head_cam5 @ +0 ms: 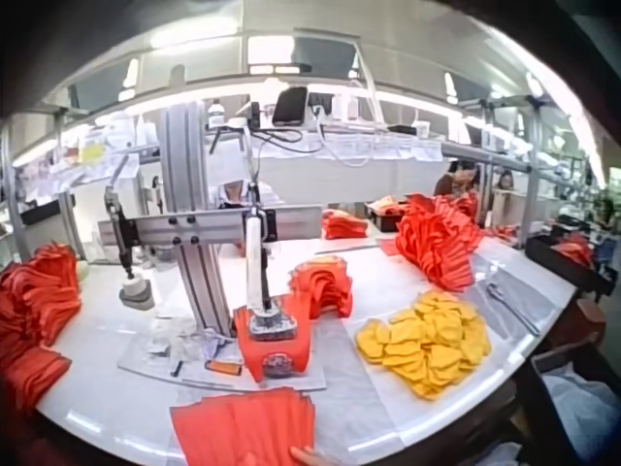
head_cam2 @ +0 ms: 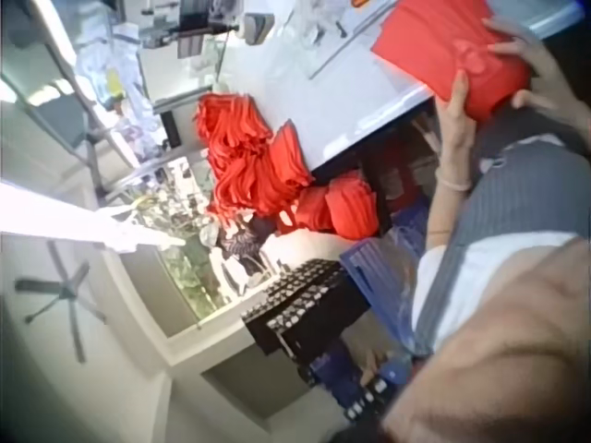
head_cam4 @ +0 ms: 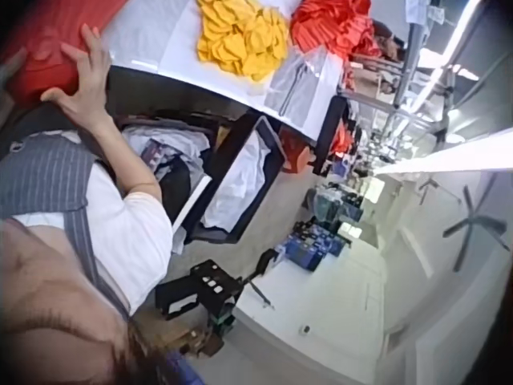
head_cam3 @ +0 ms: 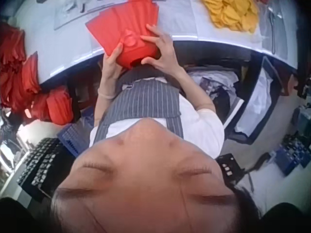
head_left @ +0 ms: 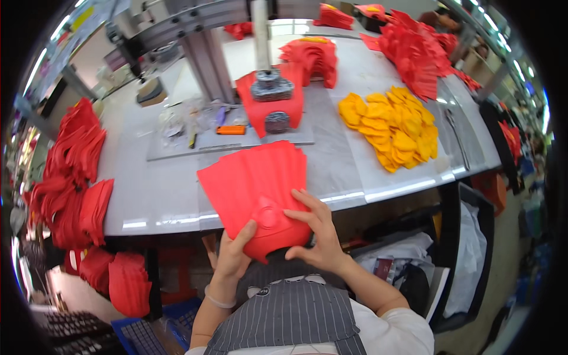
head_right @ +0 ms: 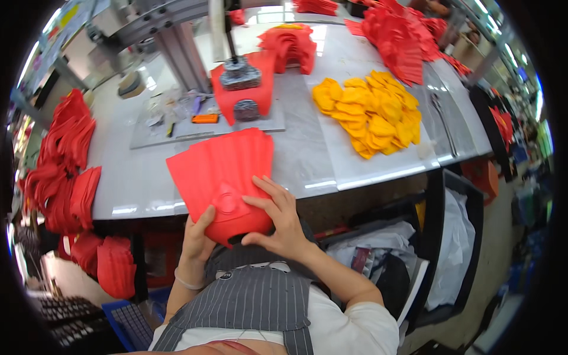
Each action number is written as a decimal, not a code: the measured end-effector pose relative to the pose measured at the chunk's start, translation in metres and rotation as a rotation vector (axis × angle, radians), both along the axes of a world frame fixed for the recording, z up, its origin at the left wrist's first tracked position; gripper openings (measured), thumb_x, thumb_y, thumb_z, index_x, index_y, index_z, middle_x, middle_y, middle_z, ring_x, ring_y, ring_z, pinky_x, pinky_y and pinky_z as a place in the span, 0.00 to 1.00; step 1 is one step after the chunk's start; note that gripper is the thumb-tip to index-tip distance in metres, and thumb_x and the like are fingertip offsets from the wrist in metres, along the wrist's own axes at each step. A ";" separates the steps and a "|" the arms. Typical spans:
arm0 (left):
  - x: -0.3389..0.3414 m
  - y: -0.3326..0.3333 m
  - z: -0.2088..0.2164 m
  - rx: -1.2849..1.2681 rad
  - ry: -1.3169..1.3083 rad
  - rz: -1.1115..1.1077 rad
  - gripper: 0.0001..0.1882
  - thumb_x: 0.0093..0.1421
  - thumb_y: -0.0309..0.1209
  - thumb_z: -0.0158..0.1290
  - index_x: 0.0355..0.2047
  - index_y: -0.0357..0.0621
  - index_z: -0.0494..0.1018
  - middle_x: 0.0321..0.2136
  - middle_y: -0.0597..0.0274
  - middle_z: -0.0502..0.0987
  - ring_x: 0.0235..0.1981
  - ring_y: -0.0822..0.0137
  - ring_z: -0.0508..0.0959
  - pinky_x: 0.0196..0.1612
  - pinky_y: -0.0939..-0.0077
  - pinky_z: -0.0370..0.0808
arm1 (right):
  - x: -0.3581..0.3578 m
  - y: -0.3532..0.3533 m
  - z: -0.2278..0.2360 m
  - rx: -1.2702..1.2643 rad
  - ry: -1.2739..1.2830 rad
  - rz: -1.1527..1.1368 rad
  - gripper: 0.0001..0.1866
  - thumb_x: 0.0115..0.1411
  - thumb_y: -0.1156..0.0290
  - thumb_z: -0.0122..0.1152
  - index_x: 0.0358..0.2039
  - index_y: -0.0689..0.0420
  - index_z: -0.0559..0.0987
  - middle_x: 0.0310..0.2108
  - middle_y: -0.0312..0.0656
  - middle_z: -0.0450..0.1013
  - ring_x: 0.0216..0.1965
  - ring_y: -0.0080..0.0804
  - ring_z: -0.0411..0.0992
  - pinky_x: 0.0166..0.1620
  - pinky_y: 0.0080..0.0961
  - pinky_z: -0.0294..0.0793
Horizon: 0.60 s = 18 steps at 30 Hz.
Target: The person applies glue to red fabric pieces with a bottle, attaches yellow patches onto them by hand, presses the assembled pieces with a press machine, and stacks the finished items.
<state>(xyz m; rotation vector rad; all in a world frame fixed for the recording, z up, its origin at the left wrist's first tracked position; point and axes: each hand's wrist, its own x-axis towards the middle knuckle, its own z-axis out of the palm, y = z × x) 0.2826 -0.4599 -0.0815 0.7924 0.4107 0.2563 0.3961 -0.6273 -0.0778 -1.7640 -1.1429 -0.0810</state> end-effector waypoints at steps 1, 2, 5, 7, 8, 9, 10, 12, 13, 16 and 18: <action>0.004 -0.001 -0.002 -0.008 0.000 -0.054 0.29 0.62 0.29 0.52 0.61 0.35 0.56 0.56 0.52 0.67 0.57 0.60 0.68 0.60 0.63 0.65 | 0.012 -0.004 -0.003 0.033 0.041 0.022 0.33 0.45 0.58 0.74 0.50 0.58 0.72 0.58 0.52 0.64 0.59 0.48 0.62 0.58 0.36 0.62; 0.006 -0.002 -0.004 -0.005 -0.037 0.016 0.28 0.63 0.28 0.51 0.61 0.35 0.57 0.56 0.52 0.67 0.57 0.60 0.68 0.60 0.62 0.65 | 0.024 -0.009 -0.006 0.069 0.078 0.041 0.29 0.48 0.60 0.73 0.48 0.58 0.73 0.55 0.51 0.67 0.58 0.47 0.64 0.57 0.35 0.63; 0.006 -0.003 -0.007 -0.003 -0.072 0.081 0.27 0.63 0.27 0.51 0.61 0.35 0.57 0.57 0.53 0.66 0.57 0.60 0.68 0.60 0.62 0.65 | 0.055 -0.026 -0.008 0.087 0.031 -0.160 0.22 0.52 0.66 0.69 0.45 0.59 0.74 0.50 0.48 0.71 0.54 0.43 0.67 0.55 0.32 0.64; 0.012 0.000 -0.010 0.008 -0.068 0.100 0.27 0.63 0.27 0.51 0.61 0.35 0.57 0.57 0.53 0.66 0.58 0.59 0.67 0.60 0.62 0.65 | 0.076 -0.047 -0.014 0.097 0.002 -0.262 0.18 0.54 0.69 0.67 0.43 0.60 0.74 0.47 0.46 0.73 0.51 0.41 0.69 0.54 0.31 0.65; 0.014 0.002 -0.012 -0.015 -0.076 0.101 0.27 0.63 0.27 0.51 0.61 0.35 0.57 0.57 0.53 0.66 0.58 0.59 0.68 0.60 0.62 0.65 | 0.086 -0.061 -0.018 0.154 0.047 -0.402 0.15 0.54 0.71 0.65 0.41 0.60 0.74 0.44 0.45 0.73 0.49 0.38 0.69 0.52 0.30 0.66; 0.015 0.005 -0.013 -0.037 -0.083 0.114 0.27 0.63 0.28 0.51 0.61 0.35 0.57 0.57 0.53 0.66 0.57 0.59 0.68 0.60 0.63 0.65 | 0.097 -0.075 -0.022 0.214 0.093 -0.528 0.12 0.55 0.74 0.63 0.40 0.61 0.74 0.41 0.44 0.74 0.46 0.36 0.70 0.51 0.29 0.67; 0.017 0.006 -0.014 -0.057 -0.089 0.132 0.27 0.63 0.28 0.51 0.61 0.35 0.57 0.57 0.53 0.66 0.57 0.59 0.68 0.60 0.63 0.65 | 0.109 -0.088 -0.023 0.231 0.005 -0.728 0.13 0.55 0.74 0.64 0.40 0.61 0.74 0.40 0.44 0.73 0.46 0.35 0.70 0.50 0.28 0.68; 0.019 0.007 -0.015 -0.045 -0.087 0.133 0.27 0.63 0.28 0.51 0.60 0.35 0.57 0.57 0.53 0.66 0.57 0.60 0.68 0.60 0.63 0.65 | 0.147 -0.122 -0.029 0.353 -0.133 -1.076 0.18 0.53 0.72 0.67 0.42 0.61 0.72 0.39 0.44 0.73 0.45 0.36 0.70 0.49 0.28 0.68; 0.020 0.007 -0.013 -0.031 -0.083 0.134 0.27 0.63 0.28 0.51 0.60 0.35 0.57 0.57 0.53 0.66 0.57 0.60 0.68 0.60 0.64 0.65 | 0.173 -0.145 -0.035 0.462 -0.185 -1.233 0.21 0.52 0.71 0.69 0.43 0.61 0.71 0.38 0.44 0.73 0.44 0.37 0.70 0.49 0.29 0.68; 0.021 0.003 -0.007 0.007 -0.085 0.133 0.27 0.63 0.28 0.51 0.60 0.35 0.57 0.56 0.54 0.67 0.56 0.60 0.69 0.60 0.64 0.65 | 0.259 -0.227 -0.071 0.318 -0.259 -1.482 0.30 0.47 0.63 0.74 0.47 0.60 0.70 0.43 0.47 0.73 0.47 0.41 0.71 0.51 0.33 0.68; 0.018 0.001 -0.001 0.049 -0.092 0.136 0.27 0.63 0.28 0.51 0.60 0.35 0.58 0.56 0.54 0.67 0.56 0.61 0.69 0.59 0.65 0.65 | 0.290 -0.258 -0.080 0.104 -0.054 -1.454 0.34 0.47 0.57 0.72 0.49 0.63 0.68 0.47 0.51 0.72 0.51 0.46 0.69 0.53 0.34 0.67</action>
